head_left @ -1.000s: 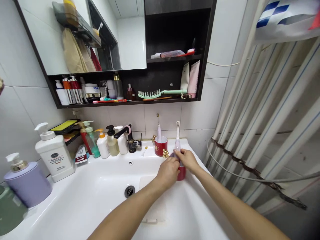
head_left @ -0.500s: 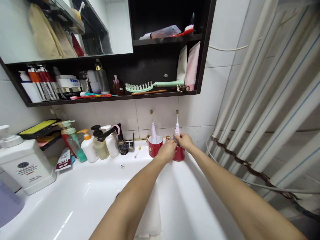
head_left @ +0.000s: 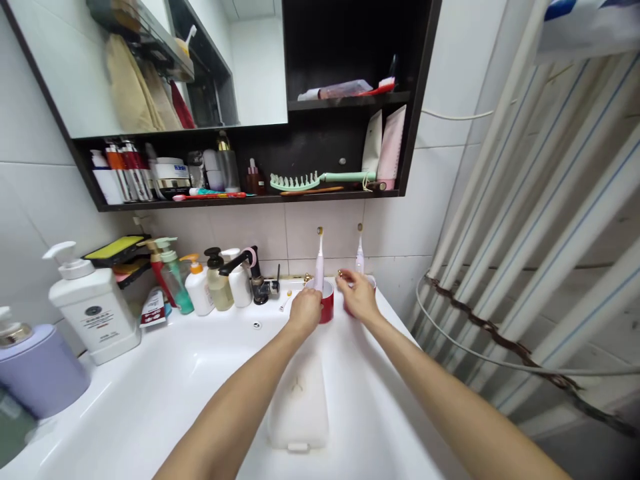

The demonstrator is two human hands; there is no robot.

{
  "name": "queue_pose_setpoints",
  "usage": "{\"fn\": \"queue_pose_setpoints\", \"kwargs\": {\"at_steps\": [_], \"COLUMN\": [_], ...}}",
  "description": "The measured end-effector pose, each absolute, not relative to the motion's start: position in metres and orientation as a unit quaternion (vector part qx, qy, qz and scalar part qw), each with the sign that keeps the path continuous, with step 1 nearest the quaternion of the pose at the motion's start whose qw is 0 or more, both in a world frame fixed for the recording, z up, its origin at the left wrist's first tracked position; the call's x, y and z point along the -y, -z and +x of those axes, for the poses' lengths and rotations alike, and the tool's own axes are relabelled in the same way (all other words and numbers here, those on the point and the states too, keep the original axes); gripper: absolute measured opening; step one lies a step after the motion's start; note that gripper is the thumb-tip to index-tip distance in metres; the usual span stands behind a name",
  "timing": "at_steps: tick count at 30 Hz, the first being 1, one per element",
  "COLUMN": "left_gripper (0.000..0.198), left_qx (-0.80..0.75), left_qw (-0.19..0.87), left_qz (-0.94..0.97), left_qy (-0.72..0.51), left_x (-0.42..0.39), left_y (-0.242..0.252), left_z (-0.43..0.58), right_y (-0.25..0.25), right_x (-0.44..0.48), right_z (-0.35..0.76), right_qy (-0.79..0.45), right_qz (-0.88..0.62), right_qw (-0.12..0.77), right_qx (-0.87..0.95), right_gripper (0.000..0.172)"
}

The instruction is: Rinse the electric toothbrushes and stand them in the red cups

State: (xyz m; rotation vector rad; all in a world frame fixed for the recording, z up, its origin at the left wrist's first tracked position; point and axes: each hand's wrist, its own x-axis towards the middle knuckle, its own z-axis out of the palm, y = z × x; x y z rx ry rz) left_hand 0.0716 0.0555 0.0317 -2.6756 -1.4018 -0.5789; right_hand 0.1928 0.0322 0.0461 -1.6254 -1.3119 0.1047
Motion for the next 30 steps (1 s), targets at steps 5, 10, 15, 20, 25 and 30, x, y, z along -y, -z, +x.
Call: {"fn": "queue_pose_setpoints", "kwargs": {"at_steps": [5, 10, 15, 20, 25, 30], "left_gripper": [0.018, 0.016, 0.013, 0.013, 0.014, 0.02], "left_qx": [0.445, 0.47, 0.475, 0.488, 0.459, 0.426], "left_qw": [0.001, -0.065, -0.1, -0.118, -0.12, -0.348], "left_qz": [-0.881, -0.86, -0.838, -0.82, -0.827, -0.661], "left_qy": [0.159, 0.188, 0.249, 0.274, 0.302, 0.51], "left_x": [-0.006, 0.032, 0.045, 0.047, 0.042, 0.026], "left_y": [-0.012, 0.009, 0.021, 0.027, 0.025, 0.006], "left_z": [0.043, 0.023, 0.015, 0.013, 0.006, 0.002], "right_y": [-0.013, 0.006, 0.008, -0.014, -0.047, -0.038], "right_x": [-0.022, -0.007, 0.008, 0.014, 0.035, 0.072], "right_z": [0.154, 0.13, 0.114, 0.113, 0.12, 0.114], "right_qy": [-0.134, -0.204, -0.236, -0.231, -0.22, -0.404], "right_qz": [-0.671, -0.651, -0.616, -0.582, -0.54, -0.472], "right_qw": [0.469, 0.437, 0.441, 0.487, 0.557, 0.564], "right_qx": [0.558, 0.587, 0.608, 0.608, 0.591, 0.544], "right_gripper": [0.04, 0.021, 0.016, 0.017, 0.027, 0.025]}}
